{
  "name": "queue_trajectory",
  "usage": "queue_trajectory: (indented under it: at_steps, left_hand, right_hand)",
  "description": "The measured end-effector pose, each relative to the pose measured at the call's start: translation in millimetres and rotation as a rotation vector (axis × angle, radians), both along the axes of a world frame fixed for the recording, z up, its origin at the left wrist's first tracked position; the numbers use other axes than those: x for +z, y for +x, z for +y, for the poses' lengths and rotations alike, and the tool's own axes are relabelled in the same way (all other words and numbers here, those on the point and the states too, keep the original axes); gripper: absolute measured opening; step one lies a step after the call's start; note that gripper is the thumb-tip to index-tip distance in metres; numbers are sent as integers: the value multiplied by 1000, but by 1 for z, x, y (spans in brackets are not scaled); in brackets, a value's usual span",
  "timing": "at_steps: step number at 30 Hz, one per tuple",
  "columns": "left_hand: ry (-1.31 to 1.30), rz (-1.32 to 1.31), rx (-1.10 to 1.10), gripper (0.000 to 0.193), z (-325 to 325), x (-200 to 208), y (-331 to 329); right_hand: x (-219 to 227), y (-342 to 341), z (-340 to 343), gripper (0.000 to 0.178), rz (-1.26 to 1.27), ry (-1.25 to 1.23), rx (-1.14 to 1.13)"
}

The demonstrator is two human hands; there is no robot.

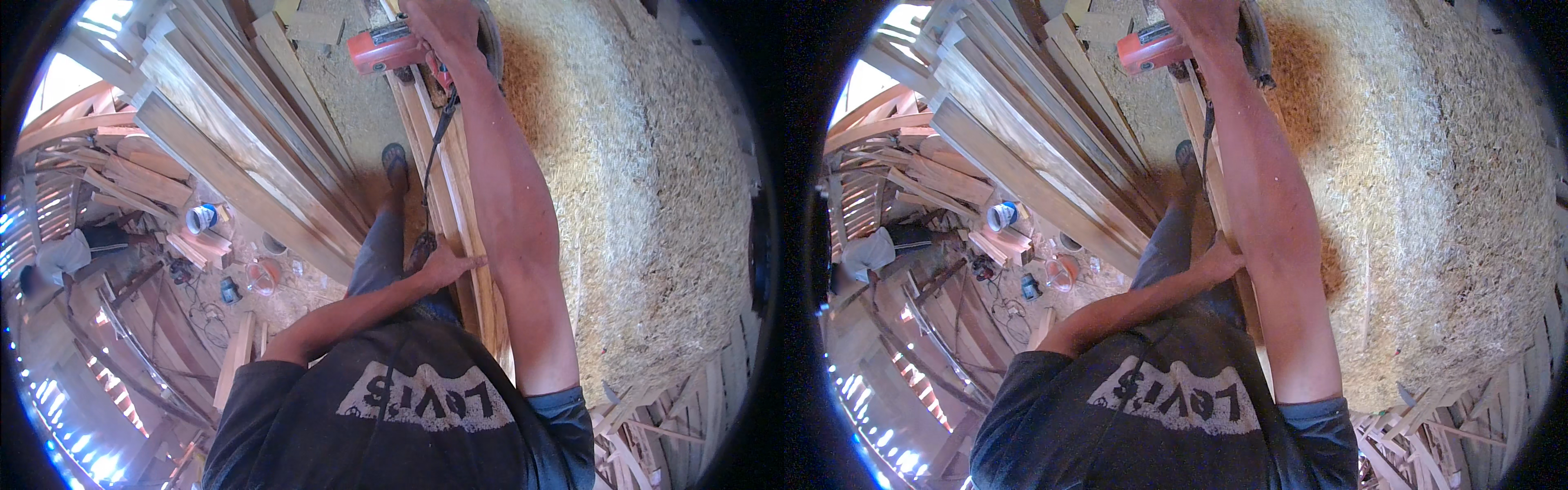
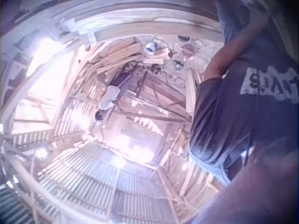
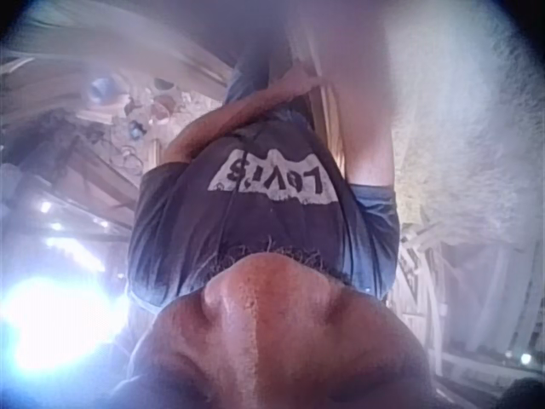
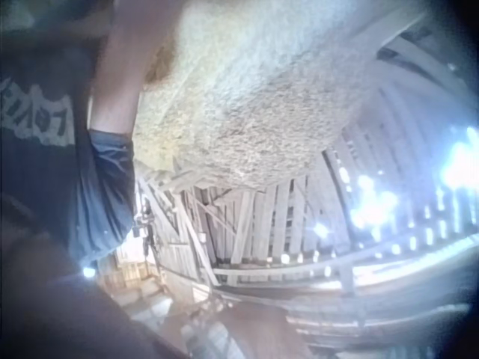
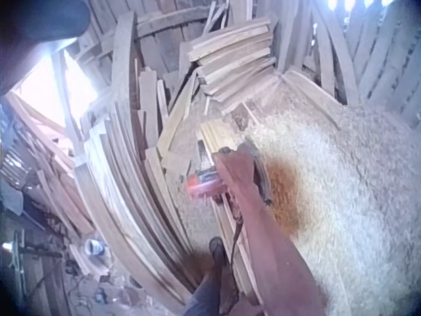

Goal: The person uses a circular saw to cut a long wooden plank into smaller pieces in a workshop. They repeatedly position the saw, cut the wood, and move the cut pieces aside.

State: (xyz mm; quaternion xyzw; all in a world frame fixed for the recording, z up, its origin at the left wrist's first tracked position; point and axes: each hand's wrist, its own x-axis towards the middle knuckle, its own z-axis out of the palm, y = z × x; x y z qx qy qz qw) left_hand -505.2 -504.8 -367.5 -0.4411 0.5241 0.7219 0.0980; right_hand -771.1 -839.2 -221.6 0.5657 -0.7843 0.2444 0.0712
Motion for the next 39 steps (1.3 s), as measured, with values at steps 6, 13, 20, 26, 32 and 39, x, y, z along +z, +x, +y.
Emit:
queue_trajectory:
  at_steps: [6,13,20,26,32,39]
  left_hand:
    - [12,-129,-104,159,-21,48,-8]
    - [-1,-144,-169,159,-28,61,-15]
    - [4,-121,-124,160,-26,59,-14]
    - [-42,-103,-101,157,-19,40,-5]
    - [10,-124,-109,157,-31,63,-12]
    - [-25,-132,-140,157,-29,57,-11]
  right_hand:
    - [2,-6,0,26,160,24,43]
    - [34,-6,1,37,-711,-130,-137]
    - [22,-11,-17,44,-717,-35,-208]
    - [29,0,-26,45,-778,-30,-159]
    - [30,-2,-31,45,-772,-58,-199]
    - [31,-1,-39,41,-731,-245,-175]
